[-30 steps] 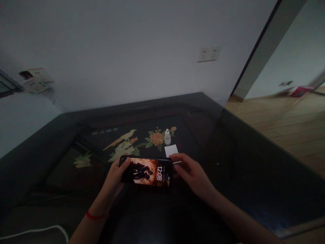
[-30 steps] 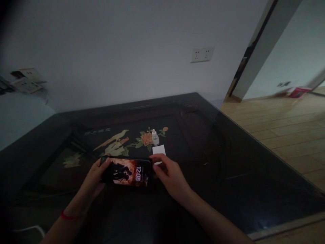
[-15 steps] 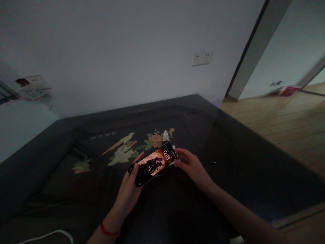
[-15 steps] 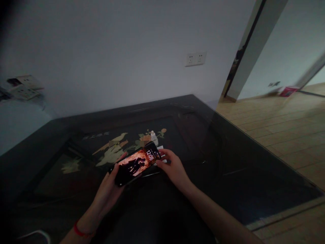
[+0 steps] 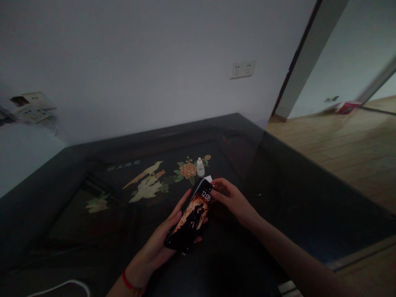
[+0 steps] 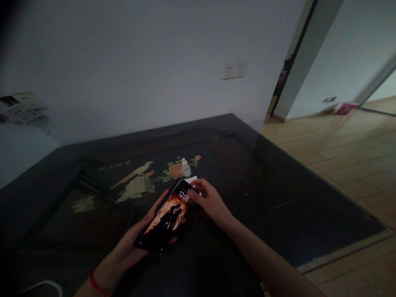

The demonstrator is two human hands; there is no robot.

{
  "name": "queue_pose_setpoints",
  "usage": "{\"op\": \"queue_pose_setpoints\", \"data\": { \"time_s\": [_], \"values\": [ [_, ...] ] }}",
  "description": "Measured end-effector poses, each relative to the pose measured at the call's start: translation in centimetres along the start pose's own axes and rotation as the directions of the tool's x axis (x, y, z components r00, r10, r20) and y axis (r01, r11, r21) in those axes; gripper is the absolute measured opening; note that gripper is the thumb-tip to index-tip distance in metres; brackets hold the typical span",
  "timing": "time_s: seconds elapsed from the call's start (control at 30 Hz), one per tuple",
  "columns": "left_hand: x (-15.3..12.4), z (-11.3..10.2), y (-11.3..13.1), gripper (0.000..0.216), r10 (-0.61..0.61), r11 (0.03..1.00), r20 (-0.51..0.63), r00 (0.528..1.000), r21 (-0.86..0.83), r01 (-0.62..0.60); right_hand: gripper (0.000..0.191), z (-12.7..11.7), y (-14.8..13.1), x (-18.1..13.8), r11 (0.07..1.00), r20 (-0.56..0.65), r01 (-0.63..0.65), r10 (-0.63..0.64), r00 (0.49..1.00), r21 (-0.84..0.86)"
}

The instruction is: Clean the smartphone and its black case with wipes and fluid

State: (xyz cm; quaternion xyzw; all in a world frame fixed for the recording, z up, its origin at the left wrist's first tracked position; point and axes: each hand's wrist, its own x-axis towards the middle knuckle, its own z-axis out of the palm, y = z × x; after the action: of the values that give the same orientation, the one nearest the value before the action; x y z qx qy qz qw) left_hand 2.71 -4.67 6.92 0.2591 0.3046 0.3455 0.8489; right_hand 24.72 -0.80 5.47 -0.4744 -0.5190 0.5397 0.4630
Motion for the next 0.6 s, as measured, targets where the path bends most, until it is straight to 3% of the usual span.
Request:
{"op": "queue_pose_setpoints", "data": {
  "time_s": [0.27,0.4,0.5,0.6],
  "values": [
    [0.4,0.4,-0.5,0.056,0.107,0.994,-0.111,0.988,0.046,-0.103,0.038,-0.1,-0.7,-0.3,0.997,0.095,0.04,-0.046,0.994,0.067],
    [0.6,0.5,-0.8,0.056,0.175,0.982,-0.143,0.974,0.09,-0.163,0.044,0.5,-0.5,-0.4,0.992,0.043,0.072,-0.077,0.996,0.106],
    [0.9,0.3,-1.3,0.058,0.3,0.935,-0.176,0.937,0.249,-0.253,0.045,1.5,-0.3,-0.6,0.957,-0.013,0.013,-0.009,1.0,0.289],
    [1.1,0.0,-1.9,0.055,0.453,0.835,-0.203,0.868,0.437,-0.334,0.057,2.9,-0.2,-0.9,0.906,0.01,-0.045,0.045,0.999,0.421]
  ]
}}
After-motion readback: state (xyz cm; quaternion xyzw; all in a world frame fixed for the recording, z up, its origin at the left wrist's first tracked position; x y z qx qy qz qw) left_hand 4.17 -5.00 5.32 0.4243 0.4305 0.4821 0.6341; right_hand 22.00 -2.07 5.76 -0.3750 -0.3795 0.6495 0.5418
